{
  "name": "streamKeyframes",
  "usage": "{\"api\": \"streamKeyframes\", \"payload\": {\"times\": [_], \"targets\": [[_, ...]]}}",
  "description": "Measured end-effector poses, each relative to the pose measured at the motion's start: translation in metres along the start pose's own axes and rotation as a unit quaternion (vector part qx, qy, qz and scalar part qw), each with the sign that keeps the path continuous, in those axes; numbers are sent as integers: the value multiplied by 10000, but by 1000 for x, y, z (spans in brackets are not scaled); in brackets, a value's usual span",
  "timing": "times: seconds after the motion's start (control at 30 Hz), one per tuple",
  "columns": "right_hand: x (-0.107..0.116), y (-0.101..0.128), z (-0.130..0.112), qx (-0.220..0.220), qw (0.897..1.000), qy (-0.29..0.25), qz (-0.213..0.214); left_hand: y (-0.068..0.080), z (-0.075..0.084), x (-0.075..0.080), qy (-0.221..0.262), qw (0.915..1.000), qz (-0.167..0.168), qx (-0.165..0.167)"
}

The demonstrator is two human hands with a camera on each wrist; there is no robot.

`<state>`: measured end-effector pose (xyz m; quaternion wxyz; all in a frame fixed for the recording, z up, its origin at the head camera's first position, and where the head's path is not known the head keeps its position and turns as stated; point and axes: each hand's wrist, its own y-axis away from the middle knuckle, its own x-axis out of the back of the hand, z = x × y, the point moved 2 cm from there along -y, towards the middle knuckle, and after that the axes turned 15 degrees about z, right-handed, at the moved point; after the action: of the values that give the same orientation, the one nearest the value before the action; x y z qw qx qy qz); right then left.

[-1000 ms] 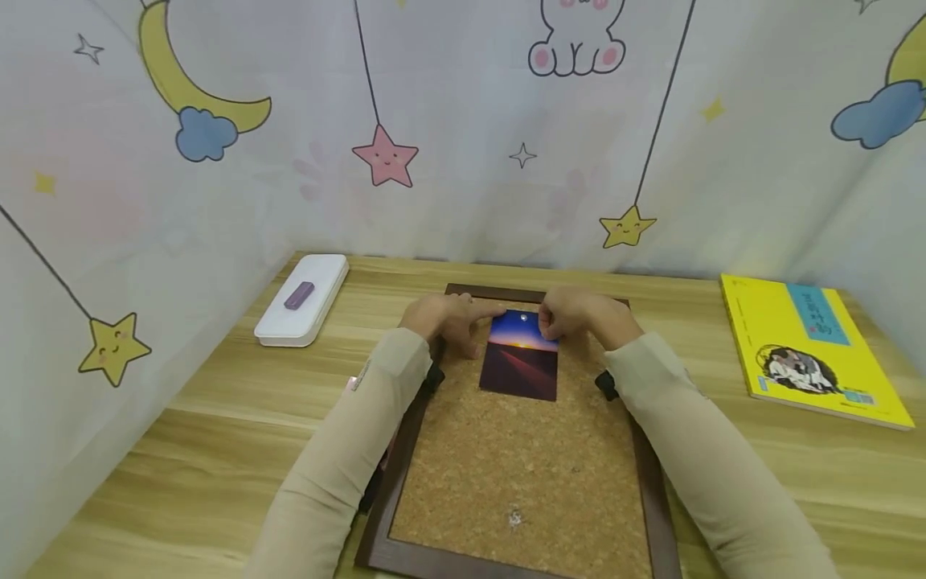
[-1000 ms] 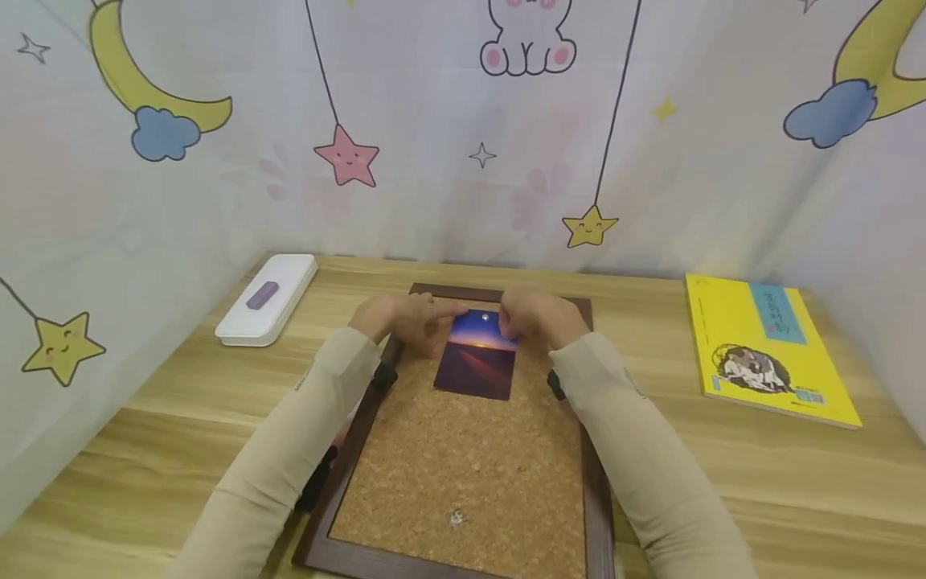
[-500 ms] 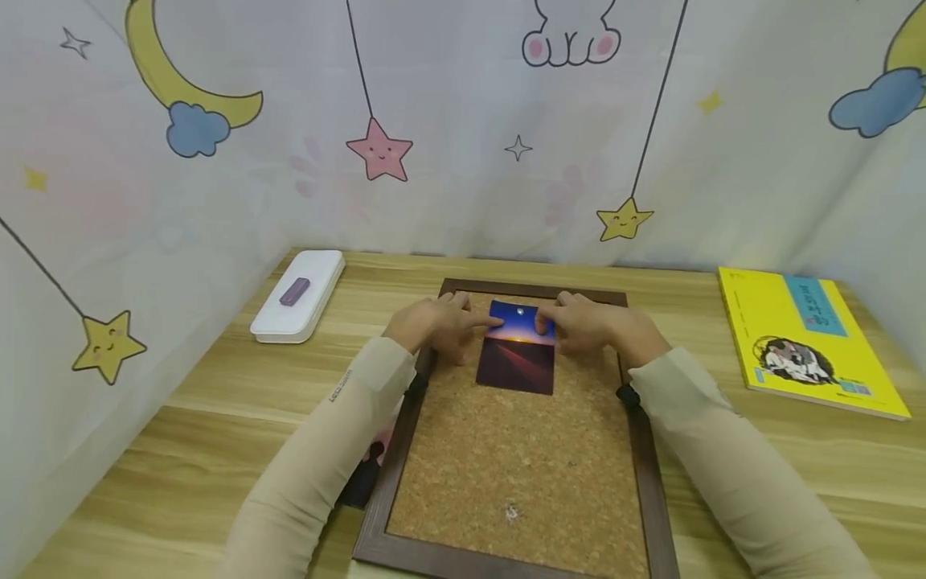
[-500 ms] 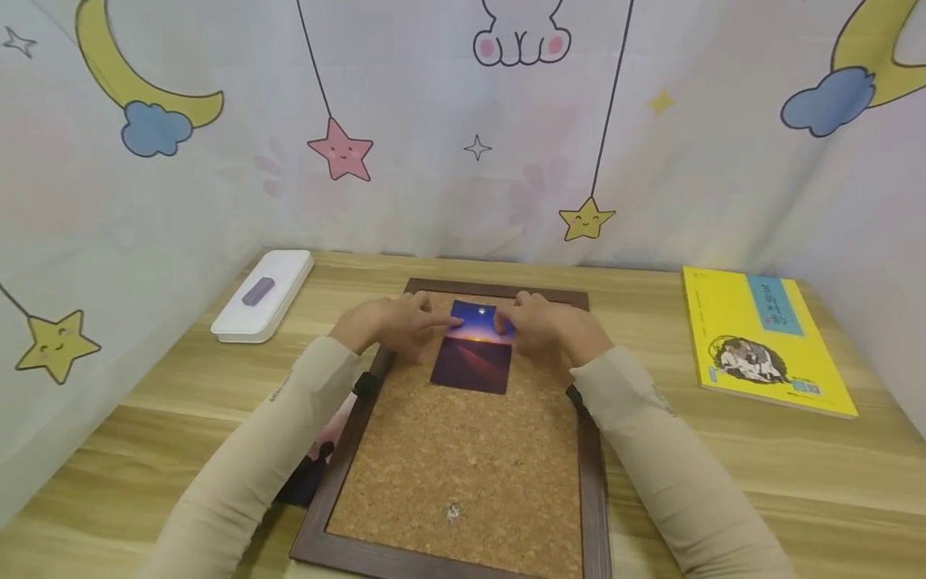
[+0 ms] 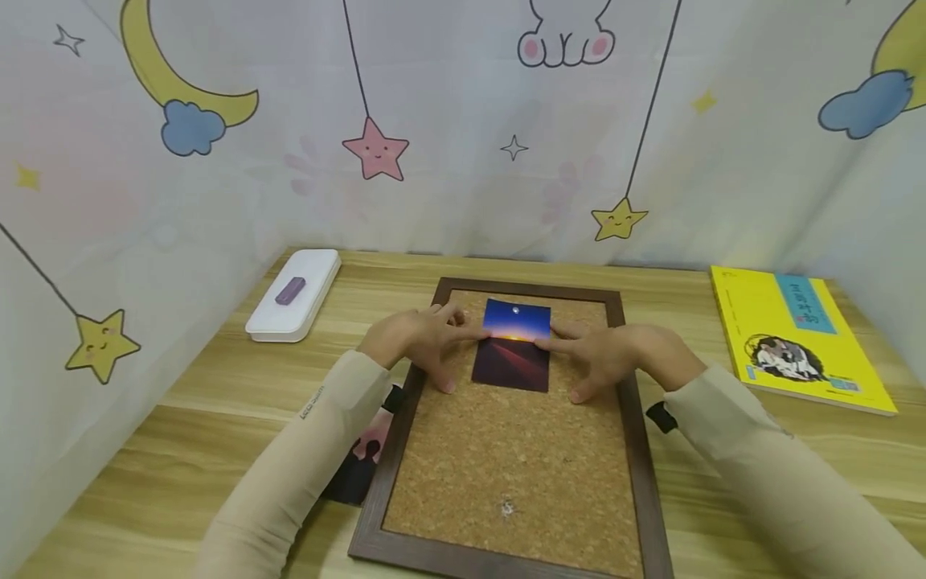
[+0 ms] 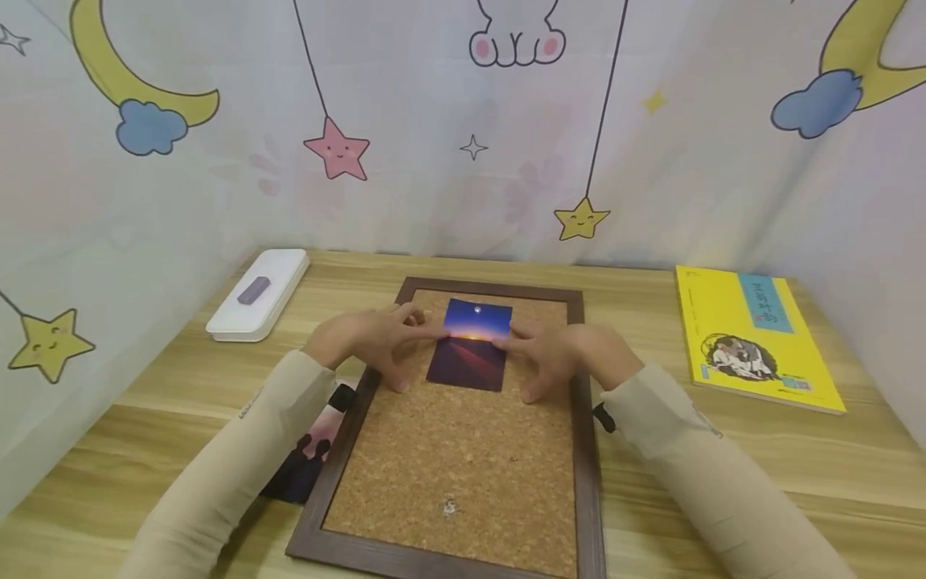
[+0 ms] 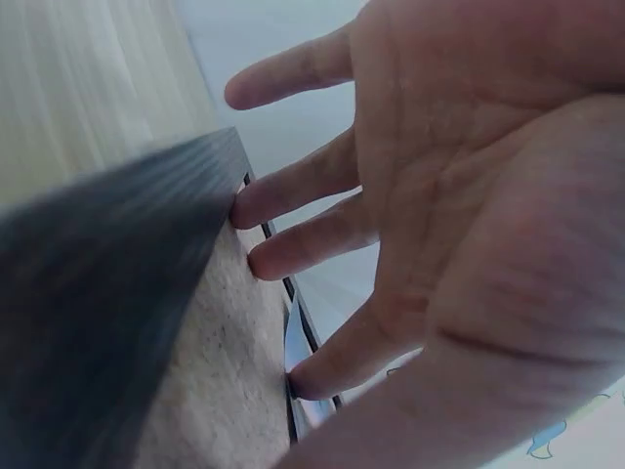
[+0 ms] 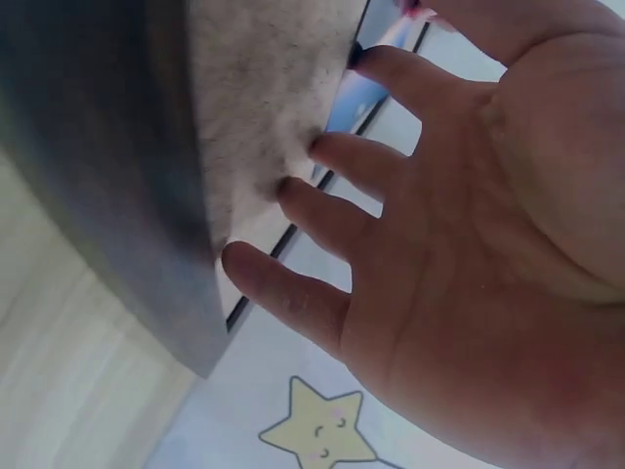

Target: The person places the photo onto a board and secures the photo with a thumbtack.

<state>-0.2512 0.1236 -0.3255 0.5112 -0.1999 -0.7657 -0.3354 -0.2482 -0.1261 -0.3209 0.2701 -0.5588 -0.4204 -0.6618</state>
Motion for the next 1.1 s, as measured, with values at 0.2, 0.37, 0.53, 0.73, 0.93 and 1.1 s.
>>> {"api": "streamKeyframes", "payload": {"times": [0.2,0.37,0.53,0.73,0.93,1.1], "targets": [[1,10,-1,243,9988,-430,-29,14,-4,-3,317,9984,-202,-417],[16,22,1,175,9983,-525,-181,24,-8,6,611,9955,-146,-706],[28,35,0,57,9961,-760,-436,38,-10,15,618,9947,-256,-785],[37,53,4,88,9940,-954,-519,58,-15,21,894,9936,-203,-664],[40,74,15,-154,9916,-1208,-427,77,-26,18,1229,9905,-184,-587],[40,89,28,-268,9900,-1375,-187,86,-40,15,1578,9868,-112,-339]]}}
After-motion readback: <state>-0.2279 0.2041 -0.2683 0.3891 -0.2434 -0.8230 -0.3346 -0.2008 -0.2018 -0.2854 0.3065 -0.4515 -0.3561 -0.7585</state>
